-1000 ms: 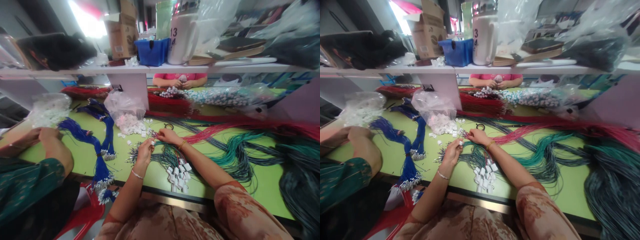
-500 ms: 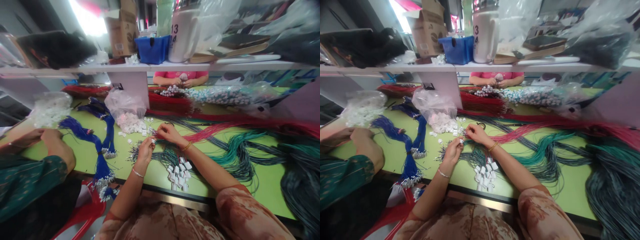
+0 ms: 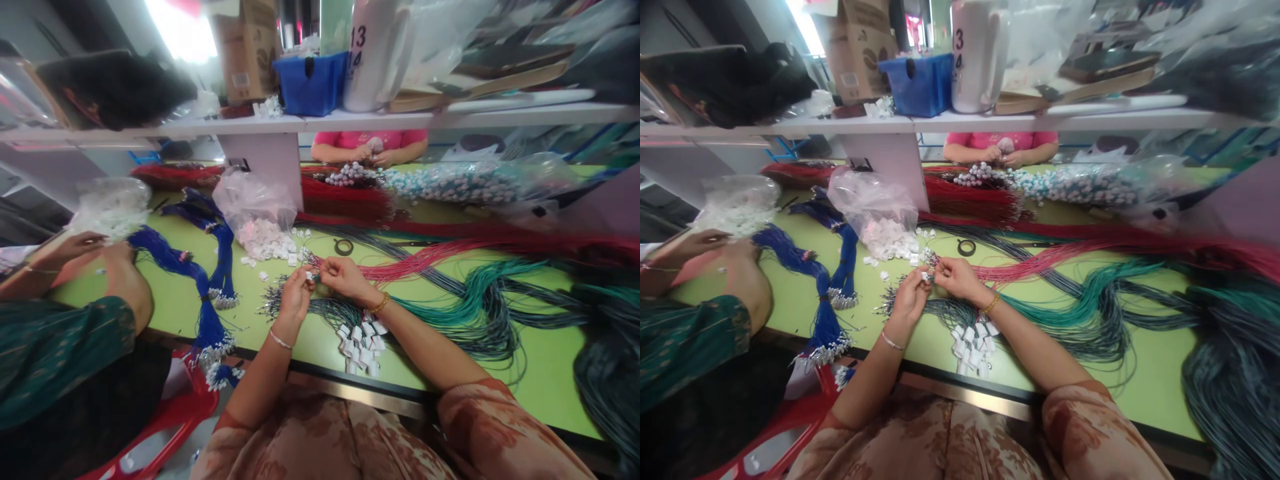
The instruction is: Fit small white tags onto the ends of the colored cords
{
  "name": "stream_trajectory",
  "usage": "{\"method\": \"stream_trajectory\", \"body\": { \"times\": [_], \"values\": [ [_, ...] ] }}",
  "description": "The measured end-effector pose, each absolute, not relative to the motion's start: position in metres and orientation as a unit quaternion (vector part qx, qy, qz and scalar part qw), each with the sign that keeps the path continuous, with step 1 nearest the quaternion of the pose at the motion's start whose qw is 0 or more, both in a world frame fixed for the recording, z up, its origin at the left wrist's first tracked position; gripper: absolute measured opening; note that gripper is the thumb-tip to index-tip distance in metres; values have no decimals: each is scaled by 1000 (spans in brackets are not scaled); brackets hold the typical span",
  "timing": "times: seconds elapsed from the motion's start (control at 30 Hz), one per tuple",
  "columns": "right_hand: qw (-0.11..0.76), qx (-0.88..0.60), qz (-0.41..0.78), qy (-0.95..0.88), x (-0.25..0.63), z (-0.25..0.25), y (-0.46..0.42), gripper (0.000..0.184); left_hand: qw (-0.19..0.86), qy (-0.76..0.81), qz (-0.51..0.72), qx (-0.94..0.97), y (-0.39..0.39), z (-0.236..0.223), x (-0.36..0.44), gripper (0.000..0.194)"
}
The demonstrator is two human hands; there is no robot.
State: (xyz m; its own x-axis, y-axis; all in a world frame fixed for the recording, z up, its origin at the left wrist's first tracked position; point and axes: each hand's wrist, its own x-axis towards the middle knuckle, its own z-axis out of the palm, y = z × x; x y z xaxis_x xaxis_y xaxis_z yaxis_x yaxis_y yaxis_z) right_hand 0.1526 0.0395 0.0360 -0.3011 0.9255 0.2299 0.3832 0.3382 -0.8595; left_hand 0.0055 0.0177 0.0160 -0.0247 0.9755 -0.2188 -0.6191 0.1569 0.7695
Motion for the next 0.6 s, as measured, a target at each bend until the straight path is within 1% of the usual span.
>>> {"method": "stream_trajectory", "body": {
  "times": [0.2, 0.4, 0.5, 0.6],
  "values": [
    [375, -450, 370, -721, 153, 35, 38, 14, 650, 384, 610, 241, 17, 16, 8, 22],
    [372, -467, 391, -701, 151, 34, 40, 14, 601, 410, 634, 260, 18, 8, 12, 25],
    [364, -471, 371, -713, 150, 33, 41, 16, 600, 410, 638, 255, 18, 6, 16, 27],
    [357, -471, 344, -729, 149, 32, 40, 23, 589, 415, 635, 278, 17, 6, 19, 29]
  ]
}}
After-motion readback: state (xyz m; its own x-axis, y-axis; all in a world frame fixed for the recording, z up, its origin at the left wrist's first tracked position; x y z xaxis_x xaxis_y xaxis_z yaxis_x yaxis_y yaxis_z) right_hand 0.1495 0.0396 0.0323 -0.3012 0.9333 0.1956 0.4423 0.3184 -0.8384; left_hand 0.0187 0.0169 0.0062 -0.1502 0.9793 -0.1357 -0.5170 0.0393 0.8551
